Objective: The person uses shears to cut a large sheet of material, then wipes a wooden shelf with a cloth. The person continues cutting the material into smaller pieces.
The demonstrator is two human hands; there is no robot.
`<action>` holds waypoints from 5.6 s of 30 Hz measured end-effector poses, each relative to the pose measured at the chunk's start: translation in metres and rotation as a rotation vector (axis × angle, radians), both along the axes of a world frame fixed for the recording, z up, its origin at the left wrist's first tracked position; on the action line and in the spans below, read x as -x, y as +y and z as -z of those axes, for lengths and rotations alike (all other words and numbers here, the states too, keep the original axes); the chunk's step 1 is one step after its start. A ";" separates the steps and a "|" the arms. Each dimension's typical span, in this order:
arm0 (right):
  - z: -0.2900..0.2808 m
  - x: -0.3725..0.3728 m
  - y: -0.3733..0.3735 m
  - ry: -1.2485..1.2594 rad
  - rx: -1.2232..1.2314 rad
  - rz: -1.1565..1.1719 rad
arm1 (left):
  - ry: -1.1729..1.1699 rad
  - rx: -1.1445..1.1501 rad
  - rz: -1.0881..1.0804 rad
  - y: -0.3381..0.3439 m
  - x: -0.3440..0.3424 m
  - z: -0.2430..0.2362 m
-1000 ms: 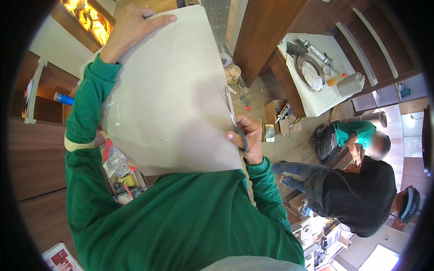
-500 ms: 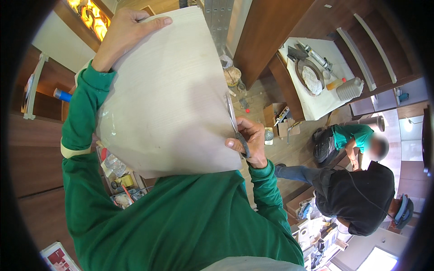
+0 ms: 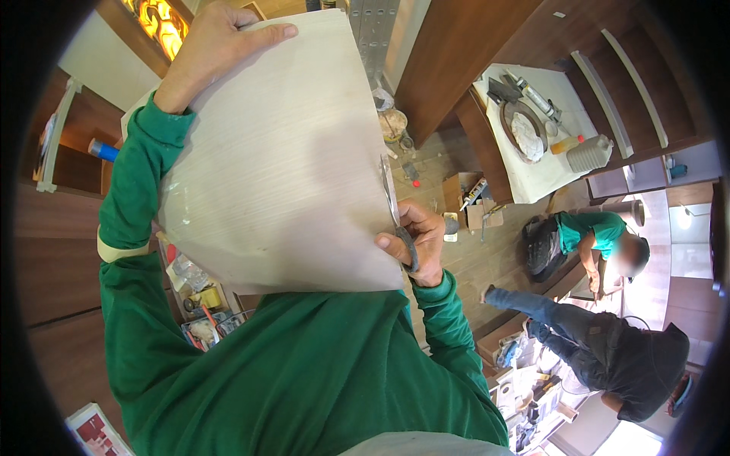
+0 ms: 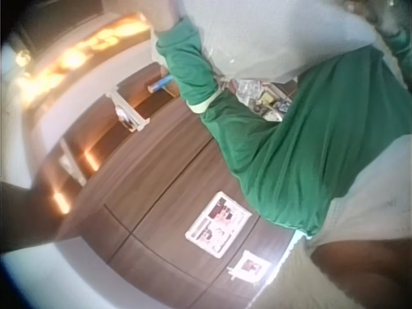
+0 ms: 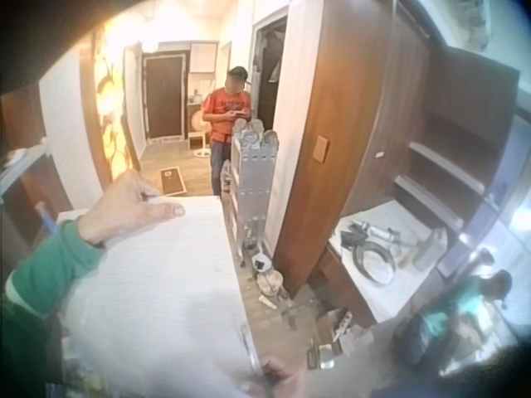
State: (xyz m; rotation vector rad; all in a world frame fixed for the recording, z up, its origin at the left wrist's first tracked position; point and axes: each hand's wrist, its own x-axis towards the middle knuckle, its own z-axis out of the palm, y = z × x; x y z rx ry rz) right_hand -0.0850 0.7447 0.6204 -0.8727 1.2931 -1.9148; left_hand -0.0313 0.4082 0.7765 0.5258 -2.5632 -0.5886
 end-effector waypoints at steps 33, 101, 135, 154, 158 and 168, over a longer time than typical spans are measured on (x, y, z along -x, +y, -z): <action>0.001 -0.016 -0.011 0.100 -0.041 0.010 | 0.022 0.112 0.103 0.007 -0.021 -0.020; -0.033 -0.010 -0.008 -0.038 -0.064 0.058 | -0.097 0.181 0.063 0.036 -0.008 -0.028; -0.027 0.000 -0.009 -0.154 -0.112 0.078 | -0.063 0.252 0.096 0.030 0.010 -0.015; -0.045 0.020 -0.002 0.030 -0.084 0.045 | 0.084 0.041 0.177 0.043 0.029 -0.024; -0.036 0.012 0.001 -0.058 -0.077 0.072 | 0.113 -0.076 0.184 0.047 0.029 -0.023; -0.046 0.026 0.015 0.058 -0.260 0.007 | 0.100 0.040 0.209 0.060 0.038 -0.029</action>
